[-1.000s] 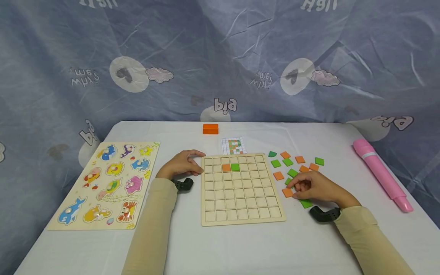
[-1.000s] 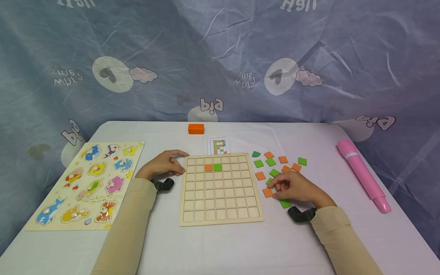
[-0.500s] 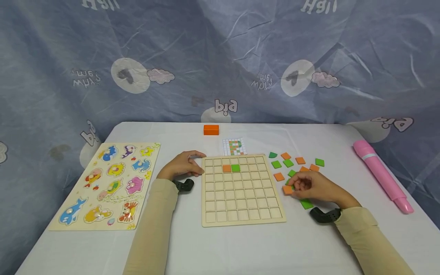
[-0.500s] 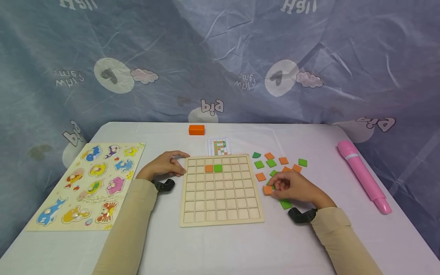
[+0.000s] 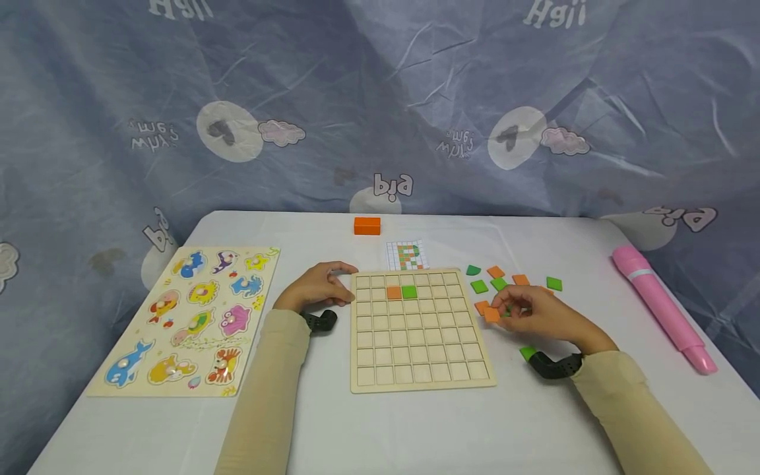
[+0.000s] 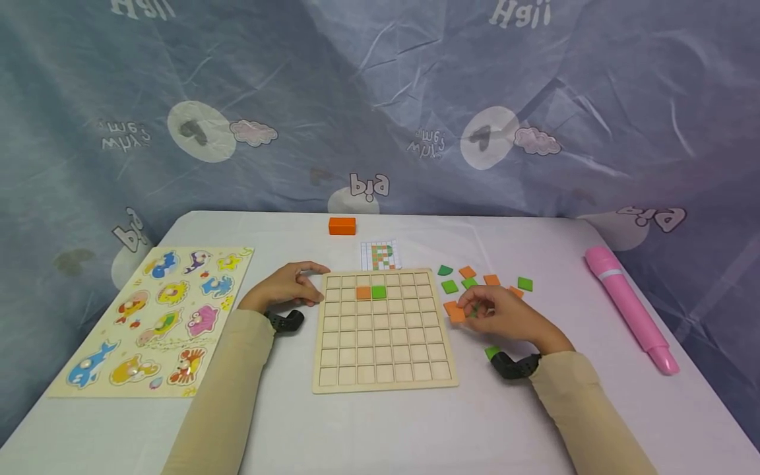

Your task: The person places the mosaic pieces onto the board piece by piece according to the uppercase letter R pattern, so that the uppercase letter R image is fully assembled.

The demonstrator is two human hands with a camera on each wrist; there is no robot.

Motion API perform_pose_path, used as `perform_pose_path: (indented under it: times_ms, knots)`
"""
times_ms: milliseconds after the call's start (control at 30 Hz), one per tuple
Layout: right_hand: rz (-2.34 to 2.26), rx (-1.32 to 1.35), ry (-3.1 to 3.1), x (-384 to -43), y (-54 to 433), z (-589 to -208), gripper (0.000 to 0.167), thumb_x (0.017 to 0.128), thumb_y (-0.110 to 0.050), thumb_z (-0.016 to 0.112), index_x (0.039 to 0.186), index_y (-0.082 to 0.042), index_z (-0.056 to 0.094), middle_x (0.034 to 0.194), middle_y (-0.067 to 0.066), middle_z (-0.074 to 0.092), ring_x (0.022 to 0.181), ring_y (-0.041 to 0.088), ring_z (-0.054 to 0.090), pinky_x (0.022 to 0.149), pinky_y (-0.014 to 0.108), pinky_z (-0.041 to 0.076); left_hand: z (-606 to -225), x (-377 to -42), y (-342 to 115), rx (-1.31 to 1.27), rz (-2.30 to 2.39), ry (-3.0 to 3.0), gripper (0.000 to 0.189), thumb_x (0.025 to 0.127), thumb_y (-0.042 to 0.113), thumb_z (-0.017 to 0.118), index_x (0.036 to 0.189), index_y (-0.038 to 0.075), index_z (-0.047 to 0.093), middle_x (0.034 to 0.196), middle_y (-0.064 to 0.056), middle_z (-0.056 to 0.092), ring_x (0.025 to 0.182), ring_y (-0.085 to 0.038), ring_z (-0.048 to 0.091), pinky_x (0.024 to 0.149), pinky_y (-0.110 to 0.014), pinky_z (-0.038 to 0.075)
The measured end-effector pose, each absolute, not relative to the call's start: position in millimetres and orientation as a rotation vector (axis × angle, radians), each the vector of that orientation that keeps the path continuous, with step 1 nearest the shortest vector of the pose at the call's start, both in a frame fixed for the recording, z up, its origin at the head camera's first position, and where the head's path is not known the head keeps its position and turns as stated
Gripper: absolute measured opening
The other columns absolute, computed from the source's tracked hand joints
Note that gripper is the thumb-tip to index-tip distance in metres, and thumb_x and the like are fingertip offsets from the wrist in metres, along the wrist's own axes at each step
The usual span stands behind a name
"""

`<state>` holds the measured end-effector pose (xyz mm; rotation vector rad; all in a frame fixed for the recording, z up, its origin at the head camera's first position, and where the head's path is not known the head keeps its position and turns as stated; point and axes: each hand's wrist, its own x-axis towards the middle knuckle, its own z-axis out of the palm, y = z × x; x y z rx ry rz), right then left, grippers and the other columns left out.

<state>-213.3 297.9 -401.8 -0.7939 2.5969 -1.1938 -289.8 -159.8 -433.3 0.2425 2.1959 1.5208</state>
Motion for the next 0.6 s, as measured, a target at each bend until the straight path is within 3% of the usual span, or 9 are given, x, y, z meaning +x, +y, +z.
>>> perform_pose_path:
  times_ms: [333,600]
  knots:
    - [-1.117,-0.722,2.547,-230.5,271.5,-390.0,0.022,0.095,-0.004,0.082,0.114,-0.001,0.071,0.098,0.002,0.073,0.084,0.010,0.061,0.076,0.025,0.053,-433.6,-288.5,-159.5,0.237,1.533,2.190,0.069,0.087,-0.001,0.084,0.150,0.002,0.058,0.074,-0.003,0.072,0.065,-0.012,0.067,0.060,-0.021,0.049]
    - [-1.167,-0.719,2.515,-243.7,251.6,-392.4,0.024,0.094,-0.001,0.080,0.117,0.004,0.071,0.100,0.007,0.075,0.082,0.012,0.064,0.070,0.027,0.056,-433.1,-288.3,-159.7,0.239,1.525,2.201,0.068,0.087,0.000,0.085,0.150,0.003,0.059,0.073,-0.003,0.072,0.064,-0.012,0.067,0.059,-0.021,0.048]
